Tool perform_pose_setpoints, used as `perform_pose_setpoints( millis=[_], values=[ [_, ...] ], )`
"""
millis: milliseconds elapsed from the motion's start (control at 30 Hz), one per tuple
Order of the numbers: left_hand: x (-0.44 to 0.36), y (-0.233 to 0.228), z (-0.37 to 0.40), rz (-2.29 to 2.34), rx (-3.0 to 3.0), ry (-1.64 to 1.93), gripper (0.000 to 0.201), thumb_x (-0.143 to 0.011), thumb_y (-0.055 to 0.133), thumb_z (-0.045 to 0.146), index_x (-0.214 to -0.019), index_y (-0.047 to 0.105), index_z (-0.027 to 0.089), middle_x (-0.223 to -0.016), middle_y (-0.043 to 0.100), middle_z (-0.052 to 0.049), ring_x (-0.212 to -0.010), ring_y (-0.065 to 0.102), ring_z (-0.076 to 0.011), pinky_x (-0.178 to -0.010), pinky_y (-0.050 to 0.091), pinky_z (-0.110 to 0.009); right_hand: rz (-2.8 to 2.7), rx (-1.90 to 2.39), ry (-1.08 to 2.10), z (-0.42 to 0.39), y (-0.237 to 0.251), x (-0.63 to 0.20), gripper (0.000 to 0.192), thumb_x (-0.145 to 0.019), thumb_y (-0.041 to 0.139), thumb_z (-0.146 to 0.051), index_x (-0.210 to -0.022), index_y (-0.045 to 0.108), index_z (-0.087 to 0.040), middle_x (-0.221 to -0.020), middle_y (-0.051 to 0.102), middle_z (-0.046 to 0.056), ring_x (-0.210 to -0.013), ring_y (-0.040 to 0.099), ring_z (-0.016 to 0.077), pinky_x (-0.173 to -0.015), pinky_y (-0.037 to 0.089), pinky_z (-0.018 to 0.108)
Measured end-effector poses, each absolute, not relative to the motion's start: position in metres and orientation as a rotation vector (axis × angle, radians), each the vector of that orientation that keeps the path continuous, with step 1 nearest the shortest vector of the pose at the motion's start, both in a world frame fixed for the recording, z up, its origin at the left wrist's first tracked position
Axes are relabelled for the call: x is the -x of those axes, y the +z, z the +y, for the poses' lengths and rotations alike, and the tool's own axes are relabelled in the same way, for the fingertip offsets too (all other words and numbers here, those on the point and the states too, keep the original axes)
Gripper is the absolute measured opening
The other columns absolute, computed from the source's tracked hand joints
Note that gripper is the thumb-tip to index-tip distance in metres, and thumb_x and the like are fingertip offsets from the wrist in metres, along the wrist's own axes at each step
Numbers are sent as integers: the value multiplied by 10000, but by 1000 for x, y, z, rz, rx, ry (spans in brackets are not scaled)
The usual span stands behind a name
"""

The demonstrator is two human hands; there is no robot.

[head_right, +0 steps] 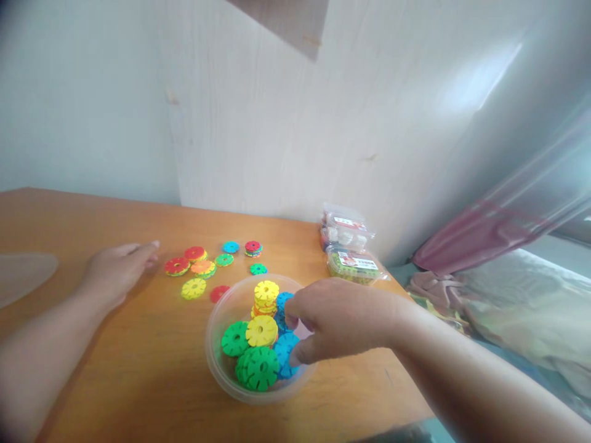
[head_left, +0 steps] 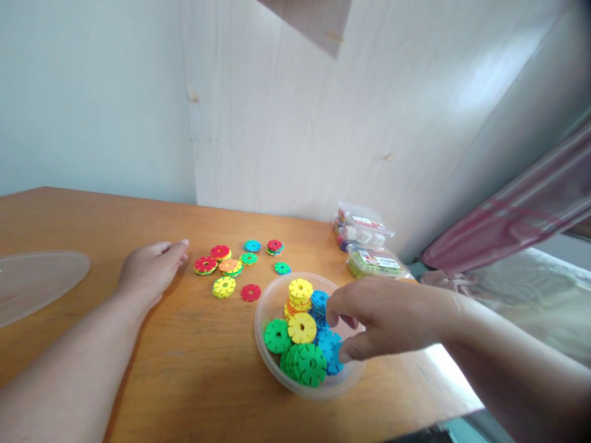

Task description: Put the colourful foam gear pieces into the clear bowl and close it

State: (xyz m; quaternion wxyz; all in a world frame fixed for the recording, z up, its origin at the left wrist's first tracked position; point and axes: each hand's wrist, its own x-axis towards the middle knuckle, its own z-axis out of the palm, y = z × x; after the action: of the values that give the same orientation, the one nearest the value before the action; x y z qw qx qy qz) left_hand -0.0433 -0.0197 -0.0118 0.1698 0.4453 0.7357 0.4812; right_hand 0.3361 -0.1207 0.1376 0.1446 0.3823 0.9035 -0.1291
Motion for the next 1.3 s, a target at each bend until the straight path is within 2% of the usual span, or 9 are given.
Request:
perform_pose_setpoints(
  millis=[367,633,767,933,1100,1300],
  values=[
    [45,-15,-22,2066,-1300,1372,484,-806,575,594,-832,698,126,-746,714,-37,-706,617,-182,-604,387,-249,2594,-1123,-372,-122,138,-334,245,-836,604,-365,-1030,729,-281,-841,726,18,-721,635,179,-639,410,292],
    [46,-13,-24,2147,-1374,1277,526,-807,493,662,-757,691,176,-716,712,-51,-640,610,-209,-545,363,-282,2768,-1156,-331,-73,155,-298,190,-876,520,-280,-933,689,-214,-771,691,3,-666,574,127,-576,373,240],
    [46,-13,-24,2174,-1439,1279,514,-818,460,660,-696,674,209,-640,677,-27,-611,590,-208,-509,324,-288,2818,-1152,-126,-11,138,-254,230,-848,554,-293,-1008,695,-208,-933,725,35,-769,614,151,-623,405,248],
    [44,-10,-27,2201,-1487,1231,526,-844,431,652,-610,612,217,-520,574,-1,-567,555,-193,-504,294,-289,2647,-1246,142,52,104,-203,445,-792,621,-403,-1203,656,-237,-1199,692,80,-1039,641,252,-745,478,305],
    [44,-10,-27,2206,-1472,1197,528,-844,414,654,-607,594,219,-547,587,-11,-576,546,-190,-509,274,-284,2574,-1251,235,75,82,-174,518,-762,646,-496,-1195,664,-213,-1223,681,132,-1109,627,311,-825,504,376],
    [43,-10,-28,2196,-1461,1214,524,-840,412,644,-608,604,215,-557,598,-23,-585,540,-192,-513,266,-283,2546,-1257,242,82,75,-159,541,-750,654,-529,-1174,663,-194,-1216,682,150,-1102,631,316,-824,511,391]
  ],
)
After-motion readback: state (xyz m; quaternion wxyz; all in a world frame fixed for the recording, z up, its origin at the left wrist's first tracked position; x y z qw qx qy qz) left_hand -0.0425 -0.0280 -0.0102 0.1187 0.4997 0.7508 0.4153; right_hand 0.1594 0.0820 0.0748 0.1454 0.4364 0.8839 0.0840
